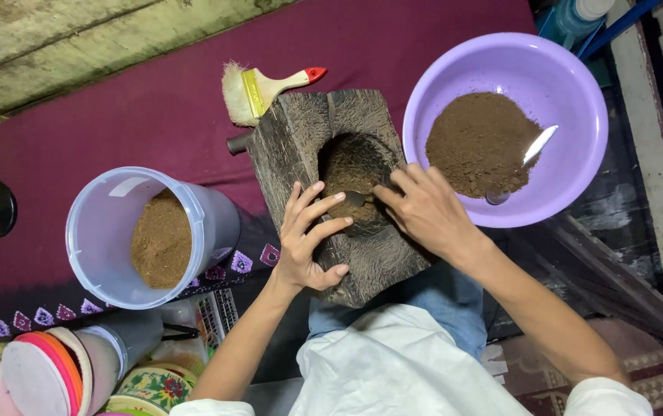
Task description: The person is using a metal spoon to scrape fine brown powder from the interior of a wooden mortar and transferring it into a purple plastic bowl.
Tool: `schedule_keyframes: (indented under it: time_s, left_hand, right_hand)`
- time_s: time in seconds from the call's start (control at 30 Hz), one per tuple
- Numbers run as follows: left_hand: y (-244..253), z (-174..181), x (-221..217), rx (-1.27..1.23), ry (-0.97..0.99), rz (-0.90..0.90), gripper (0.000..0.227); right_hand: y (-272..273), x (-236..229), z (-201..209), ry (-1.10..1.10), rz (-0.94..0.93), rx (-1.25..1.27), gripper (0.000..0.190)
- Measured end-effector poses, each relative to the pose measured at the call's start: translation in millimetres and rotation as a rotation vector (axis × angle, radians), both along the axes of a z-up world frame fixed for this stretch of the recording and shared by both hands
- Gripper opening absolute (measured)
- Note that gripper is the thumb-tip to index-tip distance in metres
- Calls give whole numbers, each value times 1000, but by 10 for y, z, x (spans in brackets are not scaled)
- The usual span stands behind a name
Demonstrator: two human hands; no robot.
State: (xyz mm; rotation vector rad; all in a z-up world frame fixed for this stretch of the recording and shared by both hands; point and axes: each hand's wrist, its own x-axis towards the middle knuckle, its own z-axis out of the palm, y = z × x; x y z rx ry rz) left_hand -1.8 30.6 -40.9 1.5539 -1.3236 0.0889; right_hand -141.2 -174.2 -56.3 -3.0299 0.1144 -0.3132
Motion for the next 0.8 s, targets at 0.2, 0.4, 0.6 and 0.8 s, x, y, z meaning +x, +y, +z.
schedule_keyframes:
  time_s: [0.2, 0.4, 0.6, 0.8]
  left_hand:
    - [-14, 23, -5, -3, 14, 13, 59]
    - [-5, 23, -17, 0, 30, 20, 58]
    - [-11, 72, 52, 70, -60, -20, 61]
    - [-115, 226, 140, 88, -155, -129, 60]
  right_hand:
    - [-156, -1, 342, 79, -73, 99, 24]
    - [-70, -6, 76, 197, -57, 90, 20]
    - [-320, 154, -30, -102, -65, -5, 18]
    - [-196, 221, -92, 56, 152, -15, 21]
